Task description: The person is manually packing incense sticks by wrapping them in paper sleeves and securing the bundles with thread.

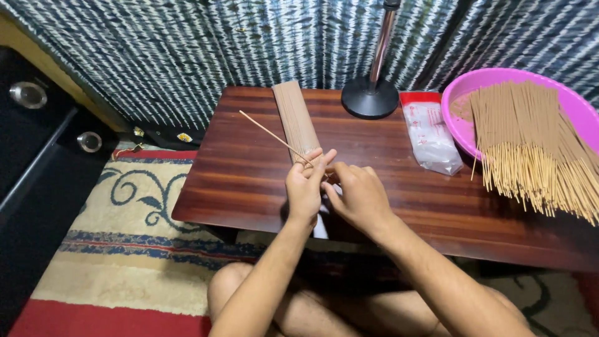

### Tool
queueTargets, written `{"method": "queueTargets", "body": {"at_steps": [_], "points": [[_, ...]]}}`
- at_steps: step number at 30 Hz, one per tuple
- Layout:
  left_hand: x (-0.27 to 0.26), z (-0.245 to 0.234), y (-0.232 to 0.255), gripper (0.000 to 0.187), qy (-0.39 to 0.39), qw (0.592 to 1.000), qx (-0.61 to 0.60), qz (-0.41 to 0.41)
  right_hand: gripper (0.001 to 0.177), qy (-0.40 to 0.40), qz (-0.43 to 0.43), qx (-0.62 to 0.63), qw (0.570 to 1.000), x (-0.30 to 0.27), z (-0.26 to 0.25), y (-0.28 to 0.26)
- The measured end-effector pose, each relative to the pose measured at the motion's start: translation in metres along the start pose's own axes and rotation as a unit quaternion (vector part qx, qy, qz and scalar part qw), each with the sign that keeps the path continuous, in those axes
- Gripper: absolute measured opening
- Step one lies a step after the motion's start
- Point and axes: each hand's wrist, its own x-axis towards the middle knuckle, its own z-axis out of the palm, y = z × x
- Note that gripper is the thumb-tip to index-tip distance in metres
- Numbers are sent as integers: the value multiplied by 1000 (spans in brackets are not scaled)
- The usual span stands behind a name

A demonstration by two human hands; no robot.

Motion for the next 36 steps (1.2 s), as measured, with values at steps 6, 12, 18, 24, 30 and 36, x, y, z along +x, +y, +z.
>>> {"method": "queueTargets", "body": {"at_steps": [6,12,18,24,30,36], "points": [[14,-23,11,60,-45,999,-17,22,13,-51,42,78,995,-7,-31,-2],[34,-44,9,46,-74,995,-51,-34,21,-202,109,38,973,-14,-60,5],[18,-19,3,35,-90,996,-15,-14,33,-110,99,112,983,1,-55,-12],[13,-28,7,45,-87,984,154,30,18,-125,103,84,983,6,-55,-12],[7,-55,21,61,-170,745,579,285,21,-157,172,48,971,-4,-53,10],[16,-52,-5,41,-130,702,614,336,23,-196,190,40,961,-12,-43,11]]}}
